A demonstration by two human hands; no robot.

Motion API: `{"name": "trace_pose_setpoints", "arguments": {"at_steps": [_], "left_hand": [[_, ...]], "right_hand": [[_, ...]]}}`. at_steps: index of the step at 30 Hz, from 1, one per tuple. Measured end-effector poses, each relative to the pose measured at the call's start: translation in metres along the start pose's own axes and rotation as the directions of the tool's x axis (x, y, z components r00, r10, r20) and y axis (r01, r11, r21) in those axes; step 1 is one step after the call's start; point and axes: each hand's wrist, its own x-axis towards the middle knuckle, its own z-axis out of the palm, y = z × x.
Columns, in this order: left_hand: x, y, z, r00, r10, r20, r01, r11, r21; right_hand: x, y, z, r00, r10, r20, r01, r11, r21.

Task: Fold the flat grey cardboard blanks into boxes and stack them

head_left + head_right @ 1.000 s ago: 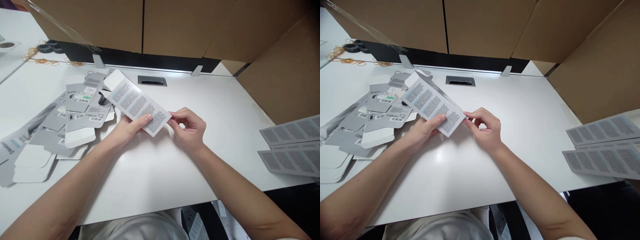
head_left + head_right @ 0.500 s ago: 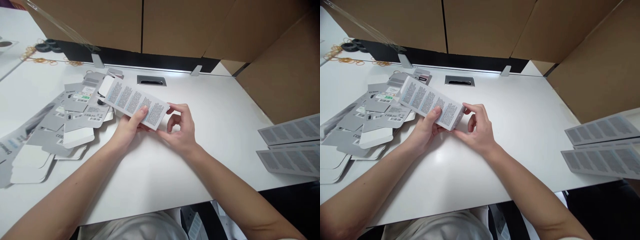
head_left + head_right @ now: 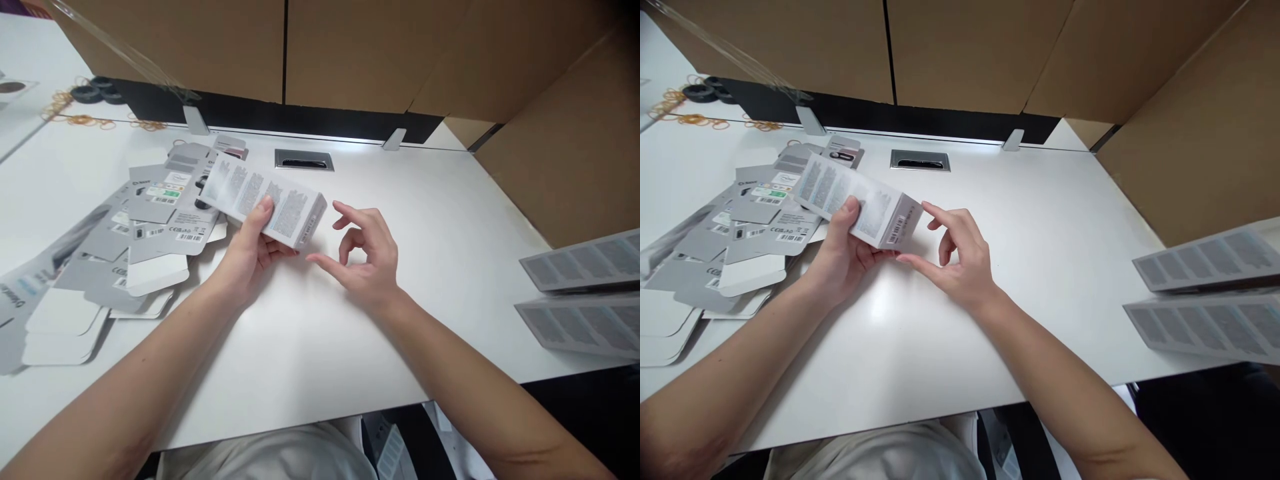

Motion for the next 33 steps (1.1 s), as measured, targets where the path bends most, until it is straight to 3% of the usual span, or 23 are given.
{"name": "trace_pose_setpoints", "arguments": {"at_steps": [3,9,16,19,22,27,33], "left_hand": [[0.000,0.001,-0.001,1.000,0.001,0.000,-0.001,1.000,-0.015],[-0.001,-0.003,0.002,0.999,0.015,0.041,-0.016,0.999,0.028],[-0.004,-0.005,0.002,0.997,0.066,0.043,-0.070,0.993,0.094],[-0.003,-0.006,0.000,0.999,0.050,0.011,-0.051,0.998,0.043],[-0.002,-0.005,-0.001,0.998,0.049,-0.040,-0.049,0.999,0.001],[-0.005,-0.002,-0.001,0.989,0.146,0.025,-0.148,0.969,0.198],[-0.011,0.010,-0.003,0.953,0.282,-0.112,-0.234,0.917,0.323]], "right_hand": [[0.000,0.000,0.000,0.999,-0.039,-0.003,0.039,0.999,-0.004],[-0.005,0.002,0.004,1.000,0.011,-0.013,-0.011,1.000,-0.025],[-0.005,0.003,0.003,0.997,0.074,-0.001,-0.074,0.995,0.063],[-0.003,0.005,-0.001,0.993,0.109,0.035,-0.111,0.992,0.063],[-0.001,0.008,-0.002,0.997,0.054,0.050,-0.059,0.994,0.092],[-0.001,0.010,-0.002,0.987,0.031,0.159,-0.062,0.978,0.197],[0.001,0.009,-0.004,0.992,0.006,0.129,-0.033,0.976,0.213]]}}
